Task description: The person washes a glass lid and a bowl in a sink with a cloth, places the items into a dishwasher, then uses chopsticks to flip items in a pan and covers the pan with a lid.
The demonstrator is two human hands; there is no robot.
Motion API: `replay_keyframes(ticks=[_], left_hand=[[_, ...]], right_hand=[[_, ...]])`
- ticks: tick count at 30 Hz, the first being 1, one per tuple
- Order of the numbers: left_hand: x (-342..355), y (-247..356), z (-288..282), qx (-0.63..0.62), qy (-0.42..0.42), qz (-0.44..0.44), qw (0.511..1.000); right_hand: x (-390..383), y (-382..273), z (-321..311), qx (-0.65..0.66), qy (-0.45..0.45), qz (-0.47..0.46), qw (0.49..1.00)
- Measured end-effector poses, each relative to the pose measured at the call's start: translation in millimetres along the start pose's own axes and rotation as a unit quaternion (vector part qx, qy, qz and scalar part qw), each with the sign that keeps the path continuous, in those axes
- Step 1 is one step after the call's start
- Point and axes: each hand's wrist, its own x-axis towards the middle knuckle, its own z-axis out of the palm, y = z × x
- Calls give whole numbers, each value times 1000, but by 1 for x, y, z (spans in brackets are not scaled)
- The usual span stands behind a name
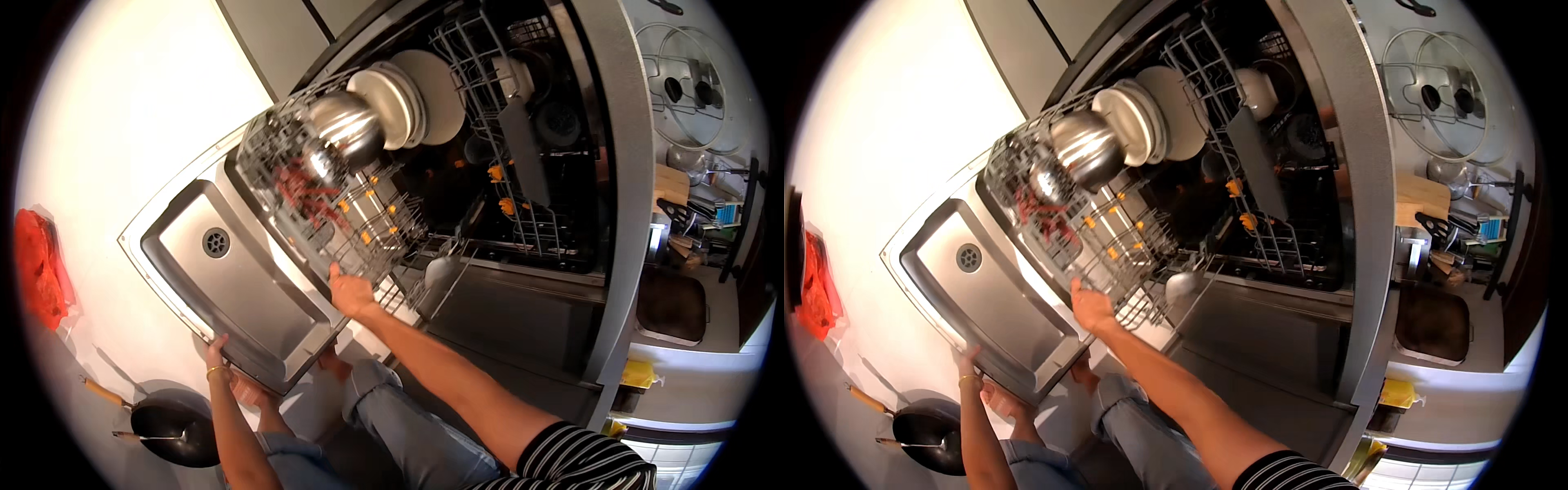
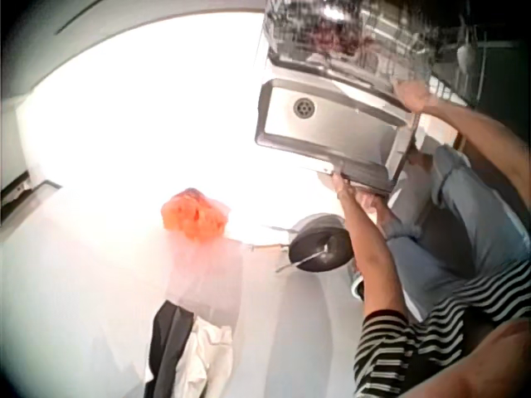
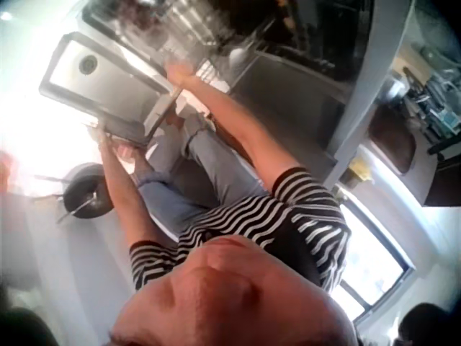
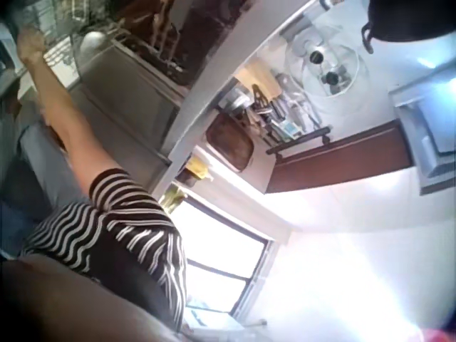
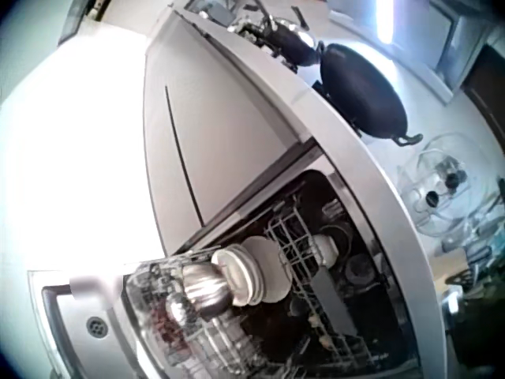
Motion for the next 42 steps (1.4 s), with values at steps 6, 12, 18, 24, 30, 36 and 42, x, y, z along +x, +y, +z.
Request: replay_keyframes(ticks=[6, 12, 18, 24, 30, 36, 42], left_hand=[[-3, -13, -13, -28, -19, 33, 999], [-101, 19, 9, 32, 42, 108, 993], [-215, 37, 28, 78, 22, 224, 971], [-349, 61, 88, 15, -103, 252, 962], [-457, 154, 125, 257, -343, 146, 892], [-465, 256, 67, 506, -452, 312, 665], [-417, 422, -44, 579, -314, 321, 680]], right_hand=[[34, 71, -19, -22, 105, 15, 994], [36, 99, -70, 47, 91, 128, 987], [-95, 90, -66, 192, 311, -10, 931], [-279, 132, 33, 554, 28, 247, 794], [-358, 128, -99, 770, -50, 201, 603], [-353, 103, -207, 375, 217, 453, 779], [-322, -32, -529, 343, 503, 14, 793]])
